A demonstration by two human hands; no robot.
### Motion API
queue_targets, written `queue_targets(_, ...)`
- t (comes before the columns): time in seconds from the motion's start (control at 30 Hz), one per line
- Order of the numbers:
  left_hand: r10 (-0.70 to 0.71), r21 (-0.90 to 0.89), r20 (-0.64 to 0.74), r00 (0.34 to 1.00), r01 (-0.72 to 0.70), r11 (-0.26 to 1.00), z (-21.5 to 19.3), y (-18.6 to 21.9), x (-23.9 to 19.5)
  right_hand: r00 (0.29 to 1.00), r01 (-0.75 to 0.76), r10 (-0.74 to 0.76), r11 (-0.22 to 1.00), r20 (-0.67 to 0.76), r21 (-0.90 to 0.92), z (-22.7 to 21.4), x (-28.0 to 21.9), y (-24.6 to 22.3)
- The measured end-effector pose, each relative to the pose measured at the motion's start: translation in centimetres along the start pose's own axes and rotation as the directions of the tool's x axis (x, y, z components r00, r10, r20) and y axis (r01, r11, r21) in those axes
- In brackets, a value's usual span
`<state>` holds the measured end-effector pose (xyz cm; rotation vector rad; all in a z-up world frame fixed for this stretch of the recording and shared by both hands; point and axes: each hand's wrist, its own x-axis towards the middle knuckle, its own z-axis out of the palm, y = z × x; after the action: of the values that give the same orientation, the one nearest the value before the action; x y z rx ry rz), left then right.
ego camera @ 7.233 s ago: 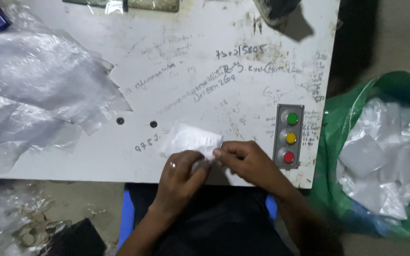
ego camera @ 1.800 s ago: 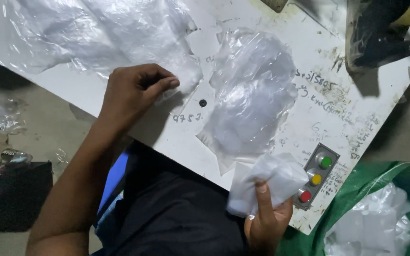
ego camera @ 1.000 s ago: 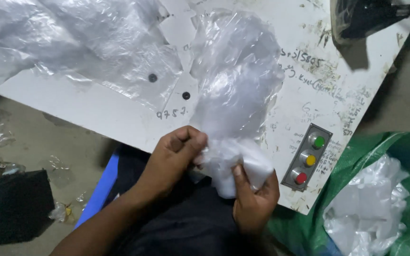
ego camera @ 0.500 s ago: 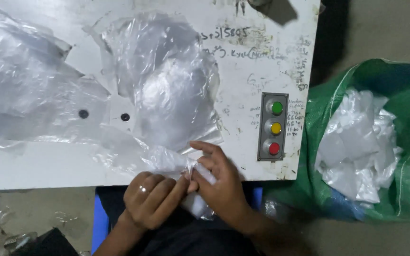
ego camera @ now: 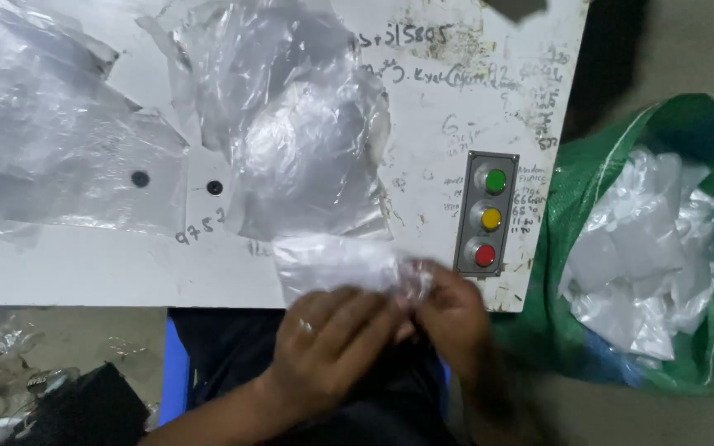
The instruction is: Folding small plastic bags and placing them into a larger collection bag at a factory workstation.
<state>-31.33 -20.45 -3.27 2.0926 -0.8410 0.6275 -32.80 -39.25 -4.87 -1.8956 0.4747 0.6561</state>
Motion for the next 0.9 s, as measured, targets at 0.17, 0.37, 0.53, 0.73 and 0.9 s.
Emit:
queue_targets(0.17, -0.202, 0.132, 0.22, 0.954, 0.176, 0.975, 1.7, -1.8, -1.5, 0.935, 0.186, -0.091, 0.949, -0.341, 0.256, -1.2, 0.6, 1.6)
queue_targets(0.37, -0.203, 0.412, 0.473, 0.858, -0.012, 0.911, 3.4, -2.3, -1.9, 0.851, 0.344, -0.441, 0.878, -0.284, -0.332, 0.4, 1.7, 1.2)
queue_targets(0.53, -0.18, 0.358, 0.405, 0.896, 0.025, 0.933, 3.4, -4.0, 0.2, 0.726, 0.493, -0.666, 0.678, -0.172, -0.545, -0.2, 2.1, 0.3)
queue_targets(0.73, -0.233, 0.422, 0.347, 0.909, 0.071, 0.904, 4.2, -5.0, 0.7, 0.537, 0.649, -0.833, 0.309, 0.132, -0.695, 0.2, 0.6, 5.6)
queue_targets(0.9, -0.069, 0.294, 0.362, 0.93, -0.044, 0.955, 3.2, -4.3, 0.8, 0.627, 0.614, -0.777, 0.54, -0.06, -0.576, -2.1, 0.8, 5.7)
